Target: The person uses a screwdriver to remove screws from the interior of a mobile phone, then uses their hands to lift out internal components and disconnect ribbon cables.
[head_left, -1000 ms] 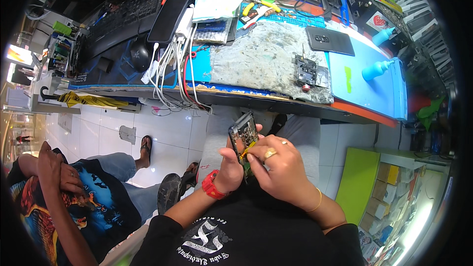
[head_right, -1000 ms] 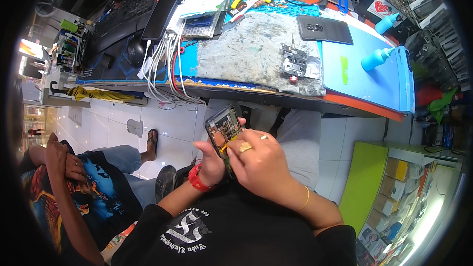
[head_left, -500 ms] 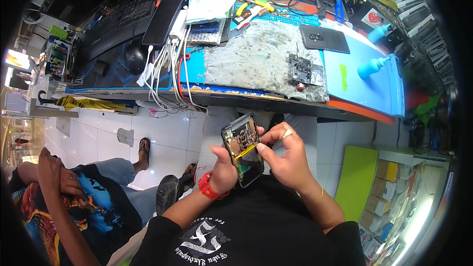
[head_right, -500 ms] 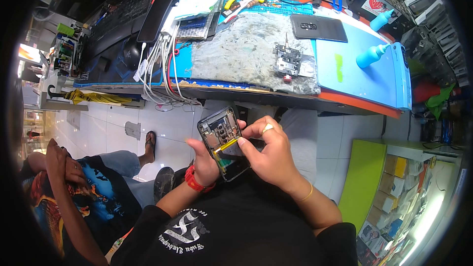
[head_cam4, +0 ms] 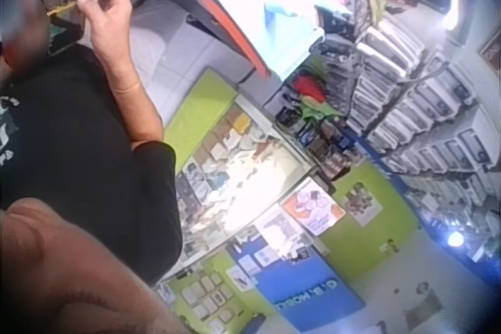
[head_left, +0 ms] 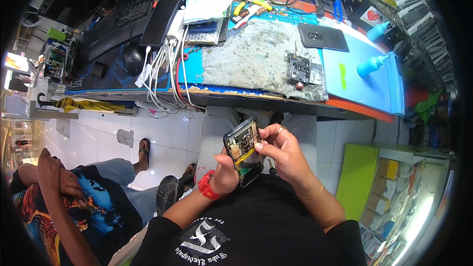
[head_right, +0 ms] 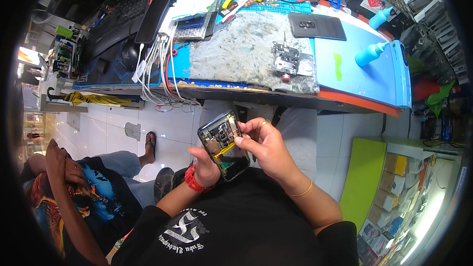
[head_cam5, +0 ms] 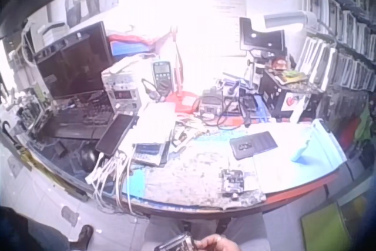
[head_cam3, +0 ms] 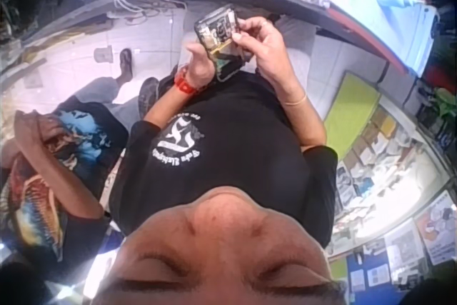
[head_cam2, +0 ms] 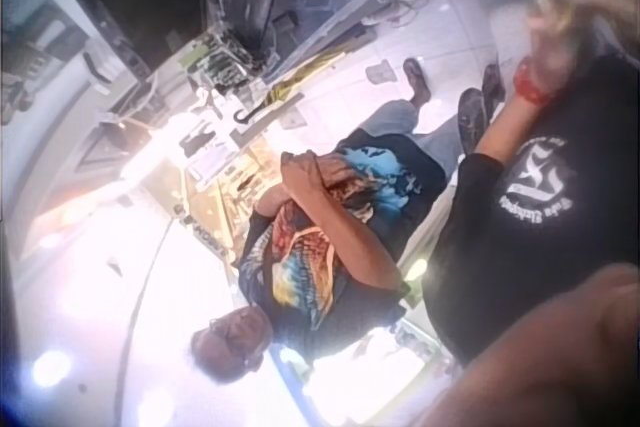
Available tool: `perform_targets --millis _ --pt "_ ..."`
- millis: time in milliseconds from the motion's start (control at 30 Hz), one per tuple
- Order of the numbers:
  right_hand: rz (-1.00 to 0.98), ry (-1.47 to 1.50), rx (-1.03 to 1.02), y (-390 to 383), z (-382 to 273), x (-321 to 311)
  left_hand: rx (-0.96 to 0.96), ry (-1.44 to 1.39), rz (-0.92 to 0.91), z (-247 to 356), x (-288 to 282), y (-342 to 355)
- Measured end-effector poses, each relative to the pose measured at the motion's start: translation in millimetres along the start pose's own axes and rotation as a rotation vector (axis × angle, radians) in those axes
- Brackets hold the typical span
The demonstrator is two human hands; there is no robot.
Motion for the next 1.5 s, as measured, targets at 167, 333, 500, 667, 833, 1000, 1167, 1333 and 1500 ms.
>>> perform_targets --millis 167,333,500,667,833,1000,1167,1333,1500 --pt "-0.028 0.039 0.096 5.7 1.7 -4.6 0.128 0.167 -0.136 11.1 3.8 1.2" --pt "-0.057 0.109 0.211 11.4 1.5 -0.5 0.151 0.216 -0.177 4.5 2.5 1.1" --pt "-0.032 0.173 0.12 6.1 0.3 -4.3 0.019 -0.019 -0.037 8.8 2.4 2.3" --pt "0.106 -0.857 -0.662 -17.7 -37.5 7.4 -0.093 -0.317 -0.036 10.1 -3.7 10.4" --pt "0.134 -1.139 -0.863 -27.6 -56.2 37.9 -0.102 -0.369 0.037 12.0 2.2 14.2" --pt "-0.027 -1.071 -0.862 -32.6 -55.1 52.9 -0.059 -0.3 -0.098 3.5 -5.7 14.5" --pt "0.006 -1.11 -0.857 -27.5 -55.4 62.0 -0.057 -0.146 0.029 8.2 -1.9 12.6" --pt "0.075 -0.977 -0.679 -22.9 -53.9 54.4 -0.045 -0.09 0.006 10.1 -5.6 11.9" --pt "0.005 -0.63 -0.23 -12.2 -30.8 42.6 0.012 0.032 0.091 4.3 -6.4 9.5"
Point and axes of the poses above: each hand's wrist, its own y-axis towards the middle knuckle, its own x-axis out of the palm, z = x × y, the point moved 6 cm from there along y, towards the middle knuckle, and after that the axes turned 4 degrees about -y, right-handed, at the moved point
